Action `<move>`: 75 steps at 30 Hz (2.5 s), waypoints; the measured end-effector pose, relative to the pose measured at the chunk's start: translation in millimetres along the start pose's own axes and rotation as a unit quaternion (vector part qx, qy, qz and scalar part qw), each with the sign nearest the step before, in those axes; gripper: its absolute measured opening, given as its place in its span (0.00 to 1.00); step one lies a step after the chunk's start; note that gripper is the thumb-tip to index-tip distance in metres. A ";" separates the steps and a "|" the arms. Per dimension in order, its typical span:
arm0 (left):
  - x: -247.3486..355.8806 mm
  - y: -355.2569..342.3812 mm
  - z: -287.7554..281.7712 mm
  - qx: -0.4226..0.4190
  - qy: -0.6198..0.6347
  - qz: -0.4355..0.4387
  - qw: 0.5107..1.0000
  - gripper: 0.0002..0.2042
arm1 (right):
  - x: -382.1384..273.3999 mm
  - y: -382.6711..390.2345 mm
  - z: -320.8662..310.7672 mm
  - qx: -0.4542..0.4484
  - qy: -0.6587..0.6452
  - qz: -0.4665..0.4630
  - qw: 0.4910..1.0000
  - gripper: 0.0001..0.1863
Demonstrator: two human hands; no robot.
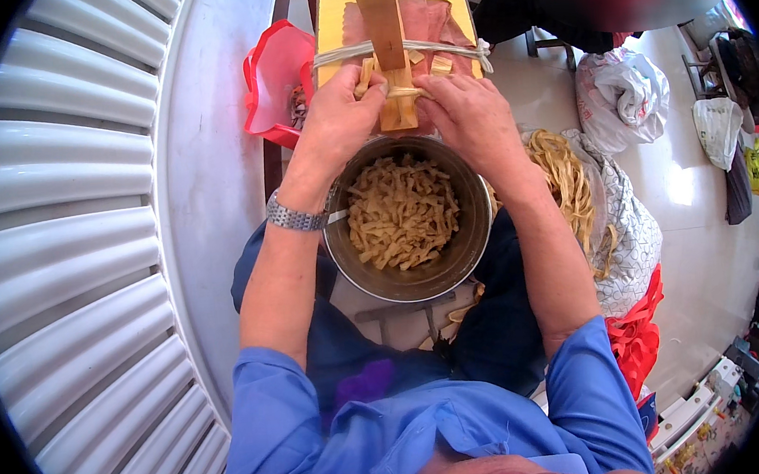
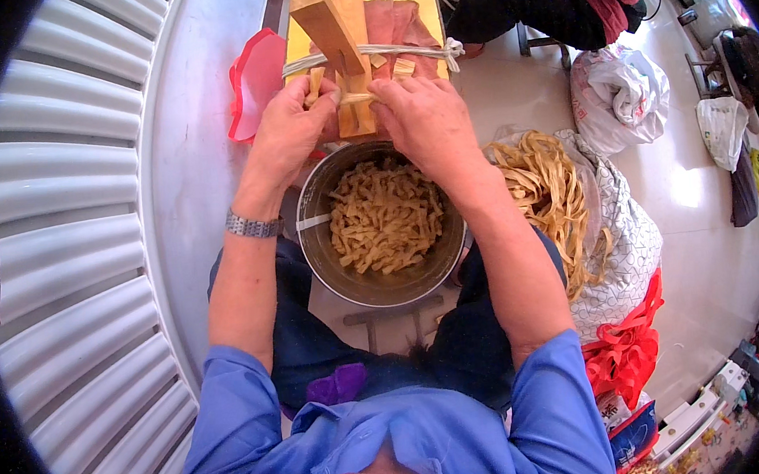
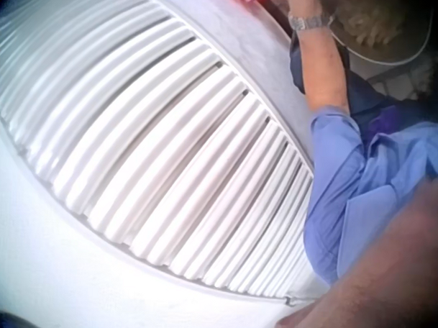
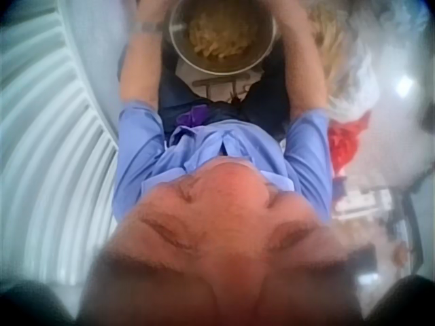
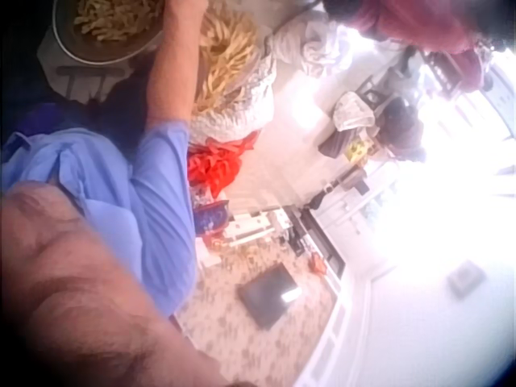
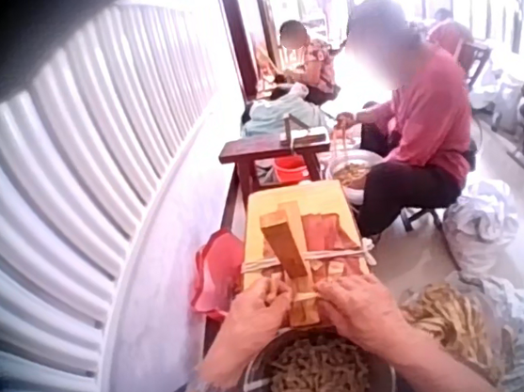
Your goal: The person folds thin strips of dough by hand, using a wooden stand as a guide, and places the shaped pieces into a metal bowl.
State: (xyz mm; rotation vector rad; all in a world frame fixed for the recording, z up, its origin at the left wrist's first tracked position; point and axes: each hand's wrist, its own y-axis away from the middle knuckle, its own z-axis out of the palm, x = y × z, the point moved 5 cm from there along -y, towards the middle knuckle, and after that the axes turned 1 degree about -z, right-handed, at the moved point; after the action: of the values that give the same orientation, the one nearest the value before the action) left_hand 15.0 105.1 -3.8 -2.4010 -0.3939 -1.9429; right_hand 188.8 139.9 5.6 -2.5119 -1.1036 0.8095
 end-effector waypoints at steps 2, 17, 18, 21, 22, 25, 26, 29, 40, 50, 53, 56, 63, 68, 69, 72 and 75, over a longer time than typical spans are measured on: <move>0.8 -1.1 -5.6 0.000 -0.013 0.003 1.000 0.10 | -5.6 -2.3 -6.2 0.021 0.000 -0.012 1.000 0.11; -24.4 5.7 -17.2 0.102 -0.270 0.110 0.951 0.11 | 13.7 14.5 -1.2 -0.069 -0.117 0.125 0.983 0.19; -23.8 10.5 -22.5 0.105 -0.256 0.092 0.956 0.10 | 12.3 16.2 -4.3 -0.080 -0.173 0.148 0.971 0.20; -27.0 23.2 -42.7 0.108 -0.255 0.084 0.957 0.09 | 6.6 28.0 0.6 -0.180 -0.518 0.323 0.771 0.26; -31.6 25.0 -52.0 0.109 -0.269 0.073 0.954 0.09 | 4.9 28.5 -1.3 -0.194 -0.542 0.323 0.751 0.28; -45.2 27.5 -73.7 0.118 -0.252 0.054 0.959 0.09 | -2.2 29.0 -6.9 -0.222 -0.599 0.319 0.700 0.30; -49.2 27.7 -80.3 0.120 -0.242 0.044 0.962 0.10 | -7.0 28.6 -9.4 -0.223 -0.608 0.318 0.693 0.30; -56.1 27.4 -87.6 0.082 -0.333 0.077 0.936 0.12 | -10.9 30.2 -3.8 -0.235 -0.637 0.301 0.670 0.31; -38.1 51.1 -56.0 -0.001 -0.230 0.087 0.969 0.11 | -26.9 35.6 0.6 -0.236 -0.668 0.289 0.644 0.33; 7.7 93.8 -18.9 -0.198 0.052 0.003 0.979 0.24 | -47.0 41.7 -2.4 -0.242 -0.622 0.230 0.708 0.24; 19.9 106.5 -12.4 -0.207 0.107 0.037 0.972 0.23 | -53.1 53.8 -2.1 -0.242 -0.620 0.227 0.711 0.17; 2.3 131.8 -0.3 -0.146 0.166 0.032 0.975 0.20 | -72.2 65.3 -9.9 -0.239 -0.617 0.234 0.712 0.12; -22.3 218.7 25.1 -0.057 0.342 -0.013 0.938 0.18 | -127.4 146.2 -16.6 -0.146 -0.585 0.299 0.739 0.11; -19.2 258.0 23.5 -0.054 0.398 -0.055 0.914 0.20 | -147.1 196.0 -36.1 -0.094 -0.511 0.282 0.807 0.10; -16.1 264.2 22.3 -0.060 0.401 -0.045 0.913 0.20 | -148.1 200.8 -47.6 -0.070 -0.467 0.277 0.837 0.10; -5.8 281.7 24.3 -0.101 0.403 -0.031 0.909 0.16 | -158.1 203.8 -83.8 -0.023 -0.410 0.264 0.873 0.10; -2.9 299.5 25.8 -0.151 0.379 -0.042 0.912 0.12 | -179.5 197.3 -101.4 -0.047 -0.385 0.209 0.898 0.11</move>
State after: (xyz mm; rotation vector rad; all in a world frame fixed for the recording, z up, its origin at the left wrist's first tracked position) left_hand 102.8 -180.7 28.5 -1.5362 -0.1601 -2.9233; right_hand 265.7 -128.3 65.1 -2.5874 -0.7763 2.0369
